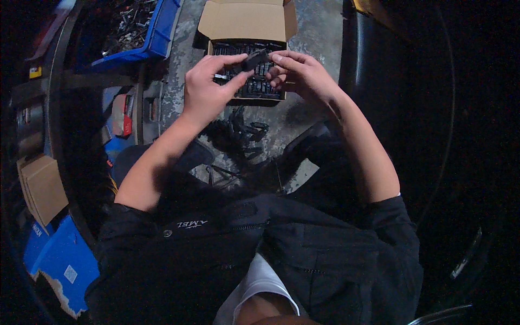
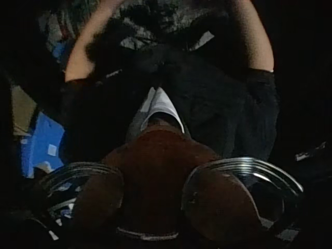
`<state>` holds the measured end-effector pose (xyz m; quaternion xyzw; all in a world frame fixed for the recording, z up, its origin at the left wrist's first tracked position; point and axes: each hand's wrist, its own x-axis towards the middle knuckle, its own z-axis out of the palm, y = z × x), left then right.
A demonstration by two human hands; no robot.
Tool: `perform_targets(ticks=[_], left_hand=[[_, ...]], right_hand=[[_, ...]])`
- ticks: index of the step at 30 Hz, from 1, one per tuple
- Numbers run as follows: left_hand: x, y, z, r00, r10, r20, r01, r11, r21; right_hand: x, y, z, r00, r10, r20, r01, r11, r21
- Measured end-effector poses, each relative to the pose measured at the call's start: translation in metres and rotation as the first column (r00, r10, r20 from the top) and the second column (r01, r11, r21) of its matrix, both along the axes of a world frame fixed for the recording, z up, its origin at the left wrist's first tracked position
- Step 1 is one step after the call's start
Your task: The person sits on the floor and repeatedly picks up small black plastic components from a cardboard box. They manipulate the parts by hand, snapping them together or apart, and place them back into the box or onto the floor.
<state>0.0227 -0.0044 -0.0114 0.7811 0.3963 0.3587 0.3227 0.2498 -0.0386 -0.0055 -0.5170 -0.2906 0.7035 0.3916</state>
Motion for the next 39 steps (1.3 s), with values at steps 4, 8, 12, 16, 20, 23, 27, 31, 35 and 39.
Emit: perform_targets(ticks=[4, 8, 12, 16, 20, 23, 27, 31, 35, 39], left_hand=[[0.0, 0.0, -0.004, 0.986, -0.119, -0.121, 0.149, 0.945, 0.292], [-0.001, 0.005, -0.014, 0.961, -0.23, -0.154, 0.265, 0.926, 0.267], [-0.016, 0.01, -0.007, 0.946, -0.216, -0.243, 0.213, 0.976, -0.04], [-0.042, 0.015, -0.02, 0.865, -0.184, -0.467, 0.204, 0.979, -0.007], [-0.074, 0.009, -0.021, 0.723, -0.286, -0.629, 0.232, 0.958, -0.169], [-0.107, 0.005, -0.029, 0.65, -0.336, -0.682, 0.216, 0.942, -0.258], [-0.129, -0.002, -0.017, 0.563, -0.38, -0.734, 0.168, 0.922, -0.349], [-0.143, -0.007, -0.012, 0.544, -0.419, -0.727, 0.17, 0.904, -0.393], [-0.148, -0.017, -0.014, 0.546, -0.445, -0.71, 0.207, 0.893, -0.4], [-0.149, -0.024, -0.018, 0.526, -0.454, -0.719, 0.198, 0.887, -0.416]], right_hand=[[-0.007, -0.001, 0.0, 0.991, 0.041, -0.13, -0.058, 0.989, -0.133], [-0.007, 0.006, -0.022, 0.997, 0.058, 0.049, -0.061, 0.996, 0.066], [-0.008, 0.017, -0.035, 0.923, 0.002, 0.384, -0.056, 0.99, 0.129], [-0.016, 0.025, -0.058, 0.9, -0.029, 0.434, 0.01, 0.999, 0.044], [-0.026, 0.029, -0.089, 0.638, 0.091, 0.765, -0.42, 0.873, 0.247], [-0.046, 0.027, -0.113, 0.515, 0.193, 0.835, -0.507, 0.855, 0.114], [-0.055, 0.019, -0.208, 0.382, 0.143, 0.913, -0.586, 0.801, 0.12], [-0.05, 0.026, -0.328, 0.323, 0.188, 0.928, -0.534, 0.845, 0.015], [-0.079, 0.033, -0.37, 0.345, 0.197, 0.918, -0.514, 0.858, 0.009], [-0.101, 0.038, -0.381, 0.281, 0.286, 0.916, -0.571, 0.817, -0.08]])
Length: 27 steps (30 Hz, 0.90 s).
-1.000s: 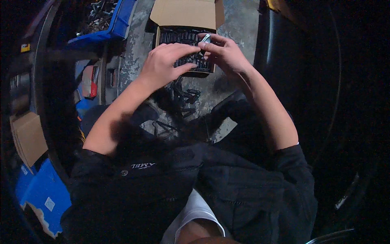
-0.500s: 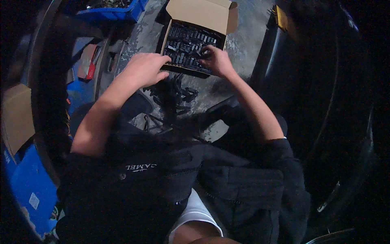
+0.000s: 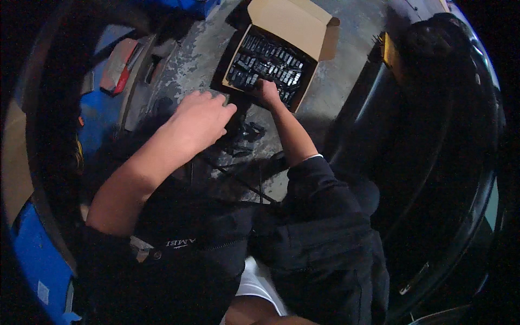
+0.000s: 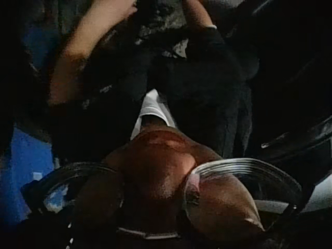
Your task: The person sits on the floor and repeatedly picks up small black plastic components from a cardboard box. They manipulate the parts by hand, snapping them together or apart, and place them back into the box or onto the floor.
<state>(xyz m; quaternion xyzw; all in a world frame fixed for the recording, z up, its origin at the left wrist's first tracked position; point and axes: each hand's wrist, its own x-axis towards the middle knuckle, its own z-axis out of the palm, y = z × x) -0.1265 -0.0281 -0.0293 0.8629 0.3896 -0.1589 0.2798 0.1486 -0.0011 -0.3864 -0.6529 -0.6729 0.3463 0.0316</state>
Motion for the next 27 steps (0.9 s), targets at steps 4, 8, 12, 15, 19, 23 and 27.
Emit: perform_targets(ticks=[4, 8, 12, 15, 19, 23, 27], left_hand=[[0.001, -0.003, 0.001, 1.0, 0.005, 0.011, -0.004, 1.0, -0.027], [0.002, -0.004, -0.005, 0.999, -0.004, 0.054, 0.005, 1.0, -0.015], [0.004, -0.003, -0.003, 0.999, -0.007, 0.046, 0.009, 0.999, -0.042], [0.006, 0.001, -0.002, 0.998, -0.044, 0.053, 0.046, 0.999, -0.028], [0.005, -0.005, -0.004, 0.997, -0.046, 0.069, 0.047, 0.999, -0.007], [0.014, -0.001, -0.004, 0.993, -0.08, 0.082, 0.081, 0.997, -0.01], [0.019, -0.003, -0.009, 0.992, -0.109, 0.058, 0.11, 0.994, -0.02]], right_hand=[[-0.009, 0.004, -0.012, 0.98, 0.185, 0.079, -0.183, 0.982, -0.04], [-0.005, 0.009, -0.011, 0.958, 0.279, 0.066, -0.271, 0.956, -0.11], [-0.005, -0.002, 0.006, 0.991, 0.123, 0.055, -0.12, 0.99, -0.069], [0.016, -0.017, 0.01, 0.985, -0.161, -0.067, 0.162, 0.987, 0.008], [0.027, -0.065, 0.048, 0.958, -0.279, 0.06, 0.276, 0.959, 0.062], [0.063, -0.142, 0.027, 0.946, -0.288, 0.146, 0.306, 0.944, -0.121], [0.061, -0.173, 0.023, 0.938, -0.284, 0.2, 0.333, 0.897, -0.291]])
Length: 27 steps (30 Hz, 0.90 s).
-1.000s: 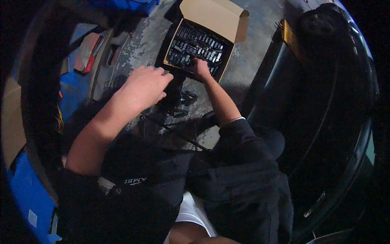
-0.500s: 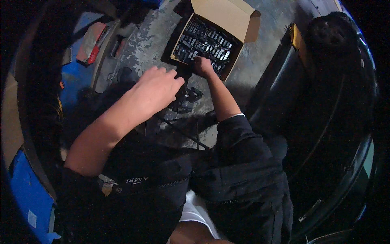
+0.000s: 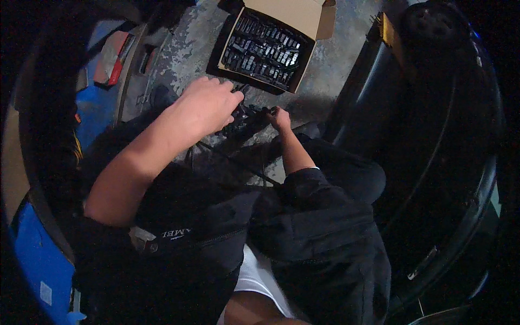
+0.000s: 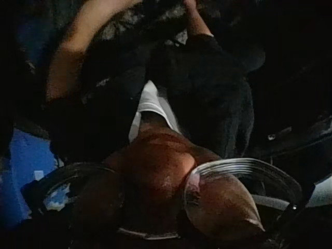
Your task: The person sits on the floor and repeatedly picks up small black plastic components from a cardboard box. They manipulate the parts by hand, snapping them together or apart, and place them back into the box or onto the floor.
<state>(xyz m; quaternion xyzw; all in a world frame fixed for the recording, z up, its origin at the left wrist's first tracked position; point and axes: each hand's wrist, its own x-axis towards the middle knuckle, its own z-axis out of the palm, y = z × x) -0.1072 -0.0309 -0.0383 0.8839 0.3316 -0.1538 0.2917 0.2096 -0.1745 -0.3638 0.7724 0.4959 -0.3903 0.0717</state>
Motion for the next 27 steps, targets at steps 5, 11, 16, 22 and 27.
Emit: perform_targets(ticks=[5, 11, 16, 22, 27], left_hand=[[0.002, -0.004, -0.008, 1.0, -0.001, 0.008, 0.001, 1.0, -0.015], [0.012, -0.006, -0.01, 1.0, -0.02, 0.003, 0.02, 1.0, 0.016], [0.017, -0.008, -0.012, 0.997, -0.034, 0.067, 0.033, 0.999, 0.024], [0.019, 0.013, -0.009, 0.996, -0.001, -0.087, -0.001, 1.0, -0.014], [0.02, 0.029, -0.01, 0.975, 0.055, 0.214, -0.084, 0.988, 0.128]], right_hand=[[-0.028, -0.003, -0.021, 0.996, 0.068, 0.059, -0.074, 0.991, 0.111], [-0.032, -0.006, -0.061, 0.978, 0.138, 0.159, -0.144, 0.989, 0.026], [-0.011, -0.015, -0.078, 0.98, 0.082, 0.179, -0.102, 0.989, 0.107], [-0.036, 0.048, 0.072, 0.952, 0.231, -0.203, -0.22, 0.973, 0.075], [-0.05, 0.097, 0.215, 0.79, 0.159, -0.593, 0.003, 0.965, 0.263]])
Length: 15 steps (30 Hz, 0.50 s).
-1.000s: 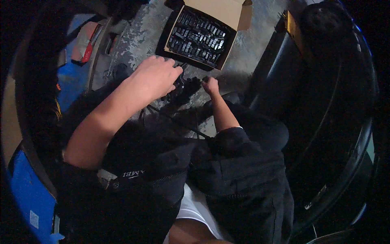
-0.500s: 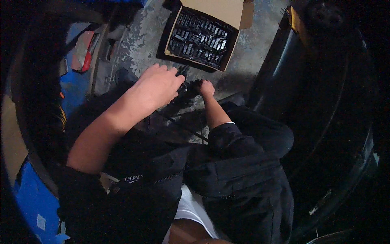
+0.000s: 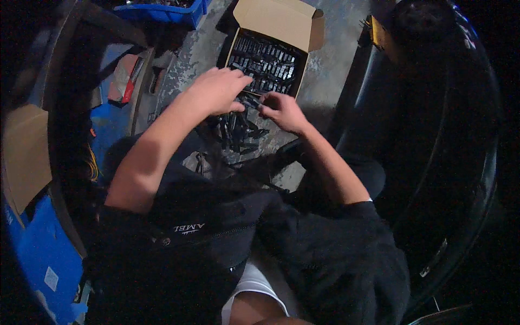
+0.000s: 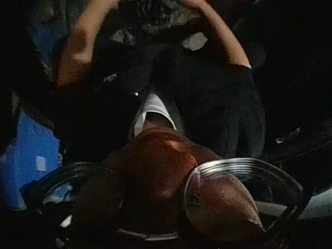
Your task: The person sits on the floor and repeatedly picks up small black plastic components from a cardboard box. They manipulate the parts by hand, snapping them together or apart, and place them back into the box or onto the floor.
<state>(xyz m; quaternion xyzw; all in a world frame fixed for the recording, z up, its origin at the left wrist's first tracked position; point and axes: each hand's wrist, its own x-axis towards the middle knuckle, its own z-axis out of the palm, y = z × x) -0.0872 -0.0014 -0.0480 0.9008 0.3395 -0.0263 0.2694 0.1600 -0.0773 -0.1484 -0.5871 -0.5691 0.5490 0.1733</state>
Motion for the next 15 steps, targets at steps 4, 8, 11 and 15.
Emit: perform_targets(ticks=[4, 8, 11, 15], left_hand=[[0.004, 0.027, 0.026, 0.951, 0.078, 0.3, -0.032, 0.987, -0.155], [0.003, 0.043, 0.042, 0.887, 0.146, 0.438, -0.028, 0.964, -0.265], [0.009, 0.046, 0.044, 0.846, 0.204, 0.492, -0.042, 0.947, -0.319], [0.022, 0.047, 0.044, 0.811, 0.371, 0.452, -0.132, 0.869, -0.476]], right_hand=[[0.005, 0.026, 0.102, 0.991, 0.005, -0.133, 0.012, 0.992, 0.124], [0.008, 0.027, 0.141, 0.93, -0.094, -0.357, 0.114, 0.993, 0.035], [0.011, 0.026, 0.138, 0.884, -0.166, -0.437, 0.194, 0.981, 0.021], [0.02, 0.032, 0.141, 0.864, -0.236, -0.445, 0.257, 0.966, -0.013]])
